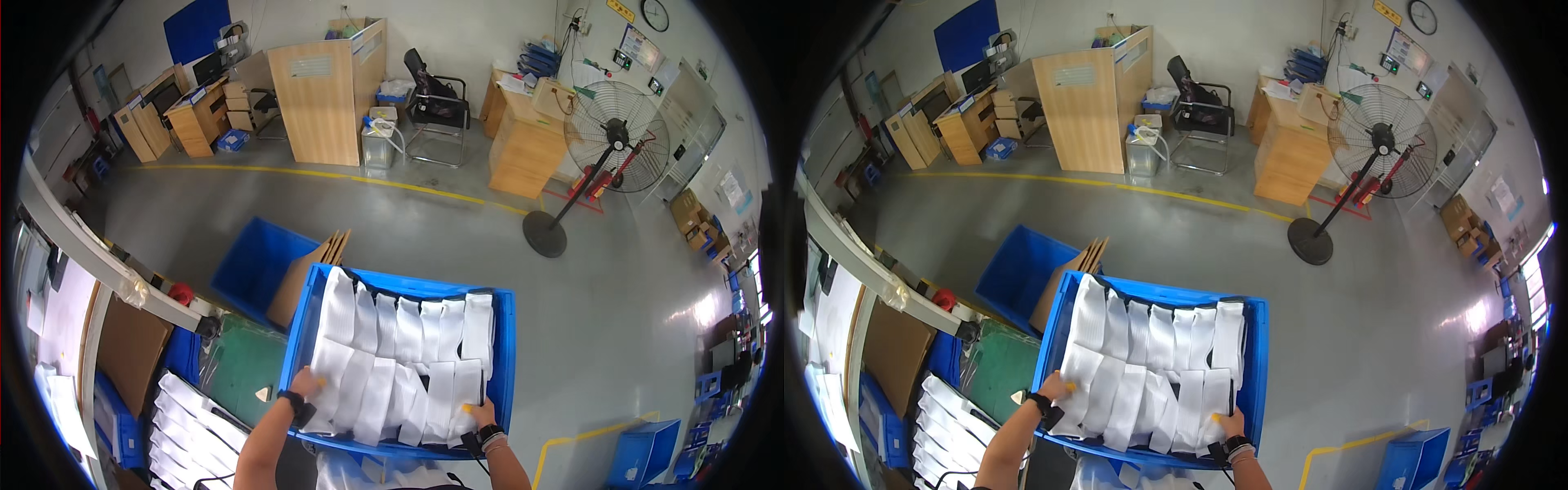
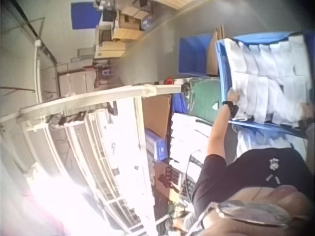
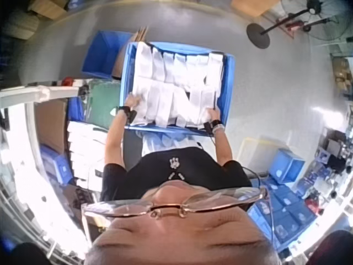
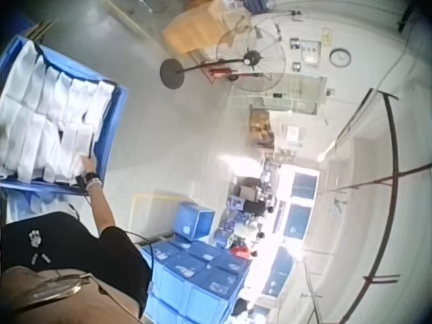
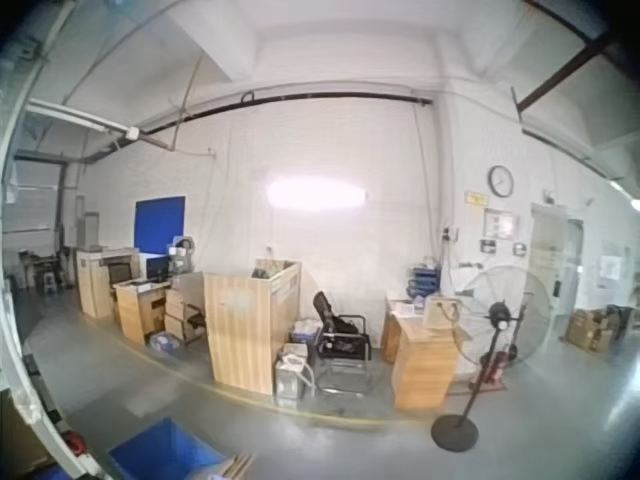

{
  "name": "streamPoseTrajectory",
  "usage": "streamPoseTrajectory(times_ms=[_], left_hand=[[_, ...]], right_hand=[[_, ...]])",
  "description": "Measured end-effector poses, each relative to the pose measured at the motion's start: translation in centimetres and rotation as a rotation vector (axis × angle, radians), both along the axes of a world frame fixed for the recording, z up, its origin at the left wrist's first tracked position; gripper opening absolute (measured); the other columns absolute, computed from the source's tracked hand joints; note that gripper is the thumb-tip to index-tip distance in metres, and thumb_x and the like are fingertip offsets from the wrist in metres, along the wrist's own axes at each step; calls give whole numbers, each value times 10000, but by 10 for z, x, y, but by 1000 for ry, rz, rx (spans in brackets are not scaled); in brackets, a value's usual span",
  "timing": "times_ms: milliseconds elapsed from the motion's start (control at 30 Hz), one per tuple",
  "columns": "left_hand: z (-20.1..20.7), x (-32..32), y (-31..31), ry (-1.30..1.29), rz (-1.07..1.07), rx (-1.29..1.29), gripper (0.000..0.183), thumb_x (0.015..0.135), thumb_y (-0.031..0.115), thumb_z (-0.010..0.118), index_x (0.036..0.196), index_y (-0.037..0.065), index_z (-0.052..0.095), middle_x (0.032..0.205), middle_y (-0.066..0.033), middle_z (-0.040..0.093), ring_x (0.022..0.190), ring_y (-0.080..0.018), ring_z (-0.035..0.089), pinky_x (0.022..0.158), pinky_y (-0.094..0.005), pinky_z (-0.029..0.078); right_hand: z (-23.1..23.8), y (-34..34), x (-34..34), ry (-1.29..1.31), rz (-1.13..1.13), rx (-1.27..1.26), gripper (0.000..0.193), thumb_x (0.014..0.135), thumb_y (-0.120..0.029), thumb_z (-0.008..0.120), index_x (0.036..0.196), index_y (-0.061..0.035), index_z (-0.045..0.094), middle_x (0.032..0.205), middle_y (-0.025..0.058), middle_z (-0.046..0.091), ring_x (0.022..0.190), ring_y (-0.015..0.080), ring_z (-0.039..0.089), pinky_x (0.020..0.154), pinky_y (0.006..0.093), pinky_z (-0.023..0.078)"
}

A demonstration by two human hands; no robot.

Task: The user is assembling and packaging handheld electronic devices on a factory line.

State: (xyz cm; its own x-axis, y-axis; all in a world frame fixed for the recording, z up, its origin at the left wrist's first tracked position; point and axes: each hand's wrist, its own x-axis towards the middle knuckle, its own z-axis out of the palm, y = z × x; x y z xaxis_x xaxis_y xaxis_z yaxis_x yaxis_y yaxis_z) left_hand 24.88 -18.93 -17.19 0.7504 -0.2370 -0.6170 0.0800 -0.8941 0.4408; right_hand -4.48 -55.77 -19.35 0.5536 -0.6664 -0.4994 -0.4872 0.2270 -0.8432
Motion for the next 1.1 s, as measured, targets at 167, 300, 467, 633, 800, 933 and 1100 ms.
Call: streamPoseTrajectory(times_ms=[167, 300, 467, 633, 800, 933, 1100], left_hand=[[9, -14, -1, -72, -50, -66, 636, 654, 353, 645, 1019, -127, 444, 997, -294, 531, 960, -388, 523, 819, -398, 425], [12, -5, -2, -98, -89, -44, 679, 664, 372, 636, 1059, -136, 419, 1025, -302, 516, 996, -385, 504, 842, -397, 412], [71, 22, -16, -44, -125, 16, 645, 675, 350, 656, 1044, -130, 433, 1018, -284, 524, 986, -379, 510, 825, -383, 432], [3, 29, 25, 26, -4, -191, 679, 613, 310, 730, 1079, -95, 447, 992, -209, 571, 927, -294, 558, 779, -346, 447], [31, 37, 18, 33, -47, -85, 754, 651, 384, 675, 1143, -113, 392, 1114, -257, 494, 1062, -340, 482, 878, -354, 402], [23, 30, 8, 58, -4, -66, 754, 667, 360, 663, 1176, -111, 367, 1146, -257, 472, 1079, -340, 468, 887, -350, 397], [25, 9, -20, 122, 29, -167, 657, 680, 261, 647, 1171, -89, 386, 1132, -253, 485, 1056, -335, 486, 877, -348, 407]], right_hand=[[19, 14, -6, 60, -70, 34, 388, 608, 9, 652, 985, 28, 562, 886, 129, 618, 753, 212, 596, 698, 307, 473], [19, 15, -8, 14, -65, 11, 378, 625, 21, 633, 995, 30, 558, 879, 124, 615, 760, 211, 591, 701, 304, 471], [40, 0, 4, 33, -33, 91, 414, 646, 19, 618, 1048, 29, 520, 941, 129, 597, 799, 222, 583, 720, 318, 470], [46, 11, 5, 65, -33, 68, 426, 647, 26, 610, 1062, 25, 513, 962, 128, 589, 816, 220, 577, 735, 317, 466], [59, 4, 8, 31, -10, 114, 382, 679, 30, 570, 1056, 30, 512, 966, 122, 585, 835, 217, 570, 746, 305, 458], [50, 13, -1, 12, -68, 157, 400, 668, 5, 620, 1052, 25, 509, 938, 121, 591, 813, 203, 574, 733, 311, 461], [21, 18, -21, -53, -70, 59, 399, 656, -2, 628, 1038, 21, 515, 939, 107, 593, 808, 186, 572, 734, 299, 459]])
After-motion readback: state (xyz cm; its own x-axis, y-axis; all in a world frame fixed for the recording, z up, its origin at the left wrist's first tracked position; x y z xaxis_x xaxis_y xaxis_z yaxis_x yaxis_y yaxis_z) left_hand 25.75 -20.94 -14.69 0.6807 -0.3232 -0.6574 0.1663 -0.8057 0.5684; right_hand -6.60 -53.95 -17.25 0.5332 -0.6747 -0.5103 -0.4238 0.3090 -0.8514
